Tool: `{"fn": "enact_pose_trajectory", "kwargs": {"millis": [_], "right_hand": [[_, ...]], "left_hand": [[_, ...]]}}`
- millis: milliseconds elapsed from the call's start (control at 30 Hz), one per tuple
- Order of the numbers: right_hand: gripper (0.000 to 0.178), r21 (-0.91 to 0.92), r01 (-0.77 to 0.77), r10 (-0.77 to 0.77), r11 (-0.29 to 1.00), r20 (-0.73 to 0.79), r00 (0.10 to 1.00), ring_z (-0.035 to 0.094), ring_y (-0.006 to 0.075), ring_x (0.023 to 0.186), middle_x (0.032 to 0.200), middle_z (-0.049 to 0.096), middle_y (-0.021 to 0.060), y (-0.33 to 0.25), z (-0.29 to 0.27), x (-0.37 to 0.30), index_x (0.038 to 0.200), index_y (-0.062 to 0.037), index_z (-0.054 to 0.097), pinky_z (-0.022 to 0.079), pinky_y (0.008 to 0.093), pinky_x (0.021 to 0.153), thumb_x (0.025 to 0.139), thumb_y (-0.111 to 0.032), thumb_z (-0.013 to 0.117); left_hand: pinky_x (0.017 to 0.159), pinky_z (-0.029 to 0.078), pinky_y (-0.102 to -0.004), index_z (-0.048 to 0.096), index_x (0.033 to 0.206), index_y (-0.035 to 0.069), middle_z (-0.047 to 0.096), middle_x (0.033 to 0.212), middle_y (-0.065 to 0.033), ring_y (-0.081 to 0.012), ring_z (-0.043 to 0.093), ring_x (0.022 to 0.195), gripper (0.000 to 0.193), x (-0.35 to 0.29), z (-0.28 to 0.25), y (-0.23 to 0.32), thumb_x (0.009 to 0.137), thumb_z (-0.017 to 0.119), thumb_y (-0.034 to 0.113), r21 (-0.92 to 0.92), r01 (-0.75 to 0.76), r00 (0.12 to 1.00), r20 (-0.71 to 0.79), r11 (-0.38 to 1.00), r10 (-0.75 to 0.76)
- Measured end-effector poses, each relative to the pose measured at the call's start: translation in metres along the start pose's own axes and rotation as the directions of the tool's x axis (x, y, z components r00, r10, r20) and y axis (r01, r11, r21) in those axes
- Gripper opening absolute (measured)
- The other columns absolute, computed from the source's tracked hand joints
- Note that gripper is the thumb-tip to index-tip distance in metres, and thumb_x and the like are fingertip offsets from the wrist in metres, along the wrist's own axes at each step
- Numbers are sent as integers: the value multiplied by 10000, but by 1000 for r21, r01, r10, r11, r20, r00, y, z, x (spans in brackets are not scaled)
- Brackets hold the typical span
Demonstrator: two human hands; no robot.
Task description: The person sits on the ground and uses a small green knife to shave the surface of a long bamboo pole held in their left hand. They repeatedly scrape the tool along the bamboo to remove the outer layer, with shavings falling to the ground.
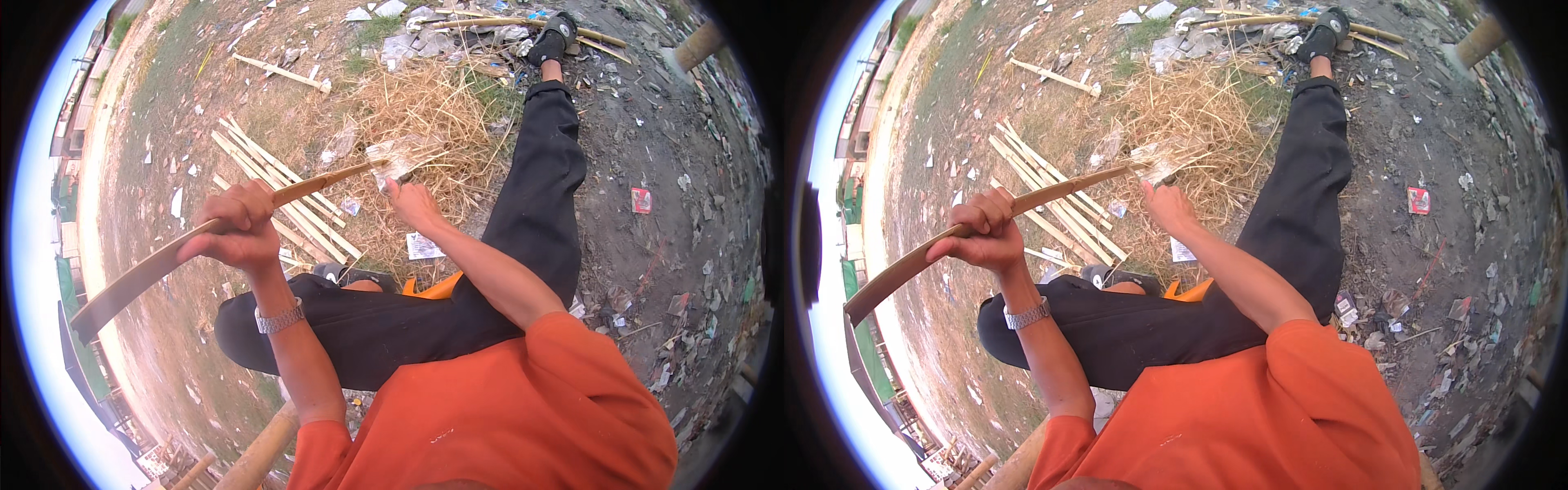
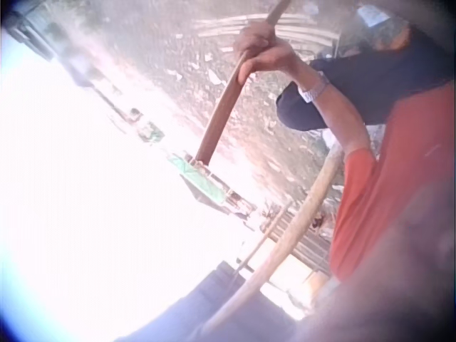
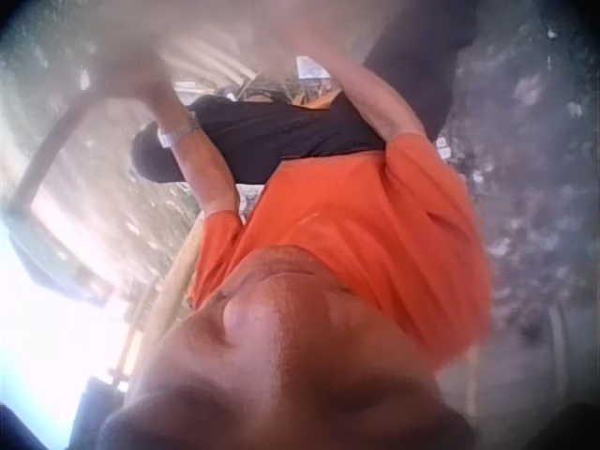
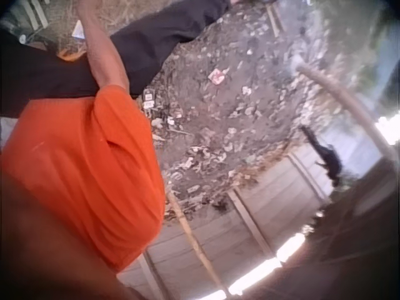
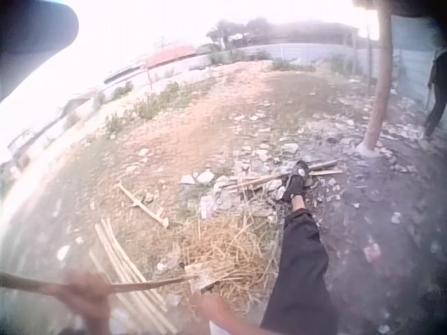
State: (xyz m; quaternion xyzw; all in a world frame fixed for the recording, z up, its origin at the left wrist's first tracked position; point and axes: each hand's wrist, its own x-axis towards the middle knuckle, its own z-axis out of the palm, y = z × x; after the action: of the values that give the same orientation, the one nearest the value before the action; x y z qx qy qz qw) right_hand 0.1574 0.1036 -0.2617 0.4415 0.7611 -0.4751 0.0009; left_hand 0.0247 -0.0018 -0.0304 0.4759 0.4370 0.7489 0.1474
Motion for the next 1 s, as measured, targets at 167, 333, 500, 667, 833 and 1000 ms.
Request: {"fn": "enact_pose_trajectory", "kwargs": {"millis": [167, 333, 500, 667, 833, 1000], "right_hand": [[701, 54, -20, 16, 998, 62, 998, 611, 452, 803, 821, 609, 330, -19, -2, -2, 790, 93, 648, 478, 506, 745, 961, -473, 272], [698, 37, -45, 44, 998, 47, 998, 602, 457, 845, 841, 603, 336, 0, 6, 20, 804, 93, 644, 452, 513, 802, 960, -475, 268], [647, 18, -171, 171, 985, -1, 985, 593, 445, 926, 959, 605, 321, 36, 25, 46, 923, 80, 649, 456, 504, 849, 963, -449, 280], [621, -20, -175, 176, 984, 63, 982, 594, 421, 969, 1002, 616, 287, 48, 44, 61, 976, 52, 652, 456, 494, 858, 955, -461, 301], [635, -85, -201, 198, 976, -35, 980, 600, 423, 957, 981, 630, 272, 57, 46, 77, 975, 44, 650, 462, 485, 880, 956, -478, 288], [625, -383, -94, 114, 919, 29, 993, 613, 394, 947, 968, 645, 223, 44, 13, 93, 957, 19, 660, 482, 468, 847, 960, -481, 286]], "left_hand": [[440, 251, -289, 355, 584, 94, 296, 441, 8, -125, 255, 391, 724, -3, -7, 1, 776, 261, 785, -27, -9, 1000, -28, 1000, 8], [437, 220, -288, 339, 584, 90, 289, 447, 7, -119, 239, 400, 739, 0, -4, -1, 758, 260, 804, -47, -1, 999, -39, 999, -1], [462, 217, -290, 332, 584, 90, 298, 454, 1, -126, 238, 421, 745, -2, -7, -1, 757, 246, 809, -101, 3, 998, 61, 995, 3], [492, 196, -299, 279, 569, 109, 233, 468, 17, -122, 198, 441, 735, -3, -5, 0, 744, 266, 823, -82, 27, 999, -17, 996, -28], [491, 196, -301, 278, 570, 110, 230, 472, 18, -124, 195, 441, 732, -3, -7, 1, 744, 268, 821, -82, 35, 999, 27, 996, -33], [489, 195, -300, 271, 567, 108, 222, 469, 16, -126, 198, 443, 736, -5, -13, 5, 740, 269, 824, -63, 45, 999, -16, 997, -46]]}}
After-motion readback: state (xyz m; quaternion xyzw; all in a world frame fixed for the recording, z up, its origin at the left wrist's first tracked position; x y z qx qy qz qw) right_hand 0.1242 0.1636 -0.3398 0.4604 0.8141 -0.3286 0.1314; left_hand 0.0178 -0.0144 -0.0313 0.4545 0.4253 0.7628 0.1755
